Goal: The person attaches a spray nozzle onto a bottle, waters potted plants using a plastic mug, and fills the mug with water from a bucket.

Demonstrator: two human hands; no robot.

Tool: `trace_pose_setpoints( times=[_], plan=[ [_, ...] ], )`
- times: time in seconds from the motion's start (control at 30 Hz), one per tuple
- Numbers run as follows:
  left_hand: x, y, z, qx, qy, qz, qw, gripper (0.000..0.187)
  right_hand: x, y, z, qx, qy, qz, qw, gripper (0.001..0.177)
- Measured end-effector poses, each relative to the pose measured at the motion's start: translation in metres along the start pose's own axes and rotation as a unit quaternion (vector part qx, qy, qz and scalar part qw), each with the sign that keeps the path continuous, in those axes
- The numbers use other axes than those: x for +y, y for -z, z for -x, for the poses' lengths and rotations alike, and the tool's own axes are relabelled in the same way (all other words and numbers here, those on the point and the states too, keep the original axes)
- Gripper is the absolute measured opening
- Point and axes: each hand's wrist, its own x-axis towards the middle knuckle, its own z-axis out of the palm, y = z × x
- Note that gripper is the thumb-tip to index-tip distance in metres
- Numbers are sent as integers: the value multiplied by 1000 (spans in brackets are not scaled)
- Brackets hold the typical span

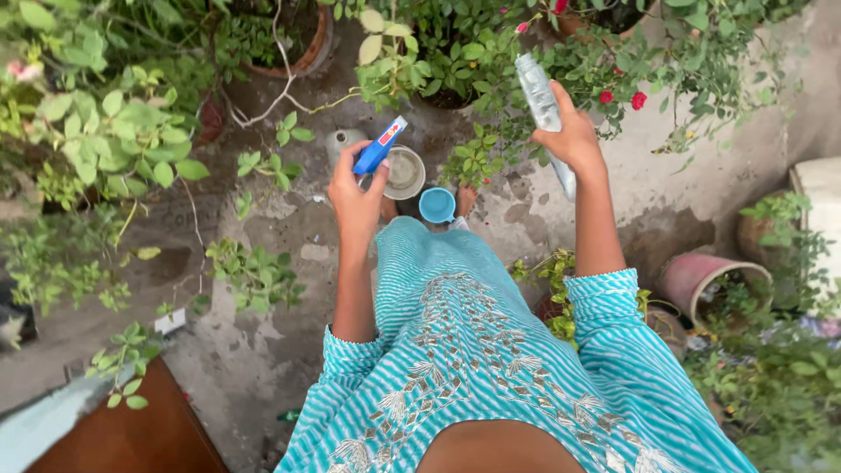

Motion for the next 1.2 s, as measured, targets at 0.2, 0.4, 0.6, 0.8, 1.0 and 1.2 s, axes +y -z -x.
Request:
trace_pose_setpoints(
  times=[0.2,0.4,0.6,0.8,1.0,1.2],
  plan=[
    [4,-7,12,31,7,16,999,33,7,7,-24,-36,-13,9,999,105],
    [0,-6,9,46,29,8,999,34,10,10,-39,-50,-23,-1,999,103],
    [9,-1,7,44,15,-4,999,34,8,11,-46,-59,-22,-1,998,106],
    [12,1,4,35,30,-15,999,33,2,14,-53,-70,-39,-9,997,108],
    [2,1,6,40,5,-3,999,34,1,15,-62,-59,-13,15,998,106],
    [-1,3,8,46,16,-10,999,35,-3,19,-65,-64,-23,14,998,105]
  ],
)
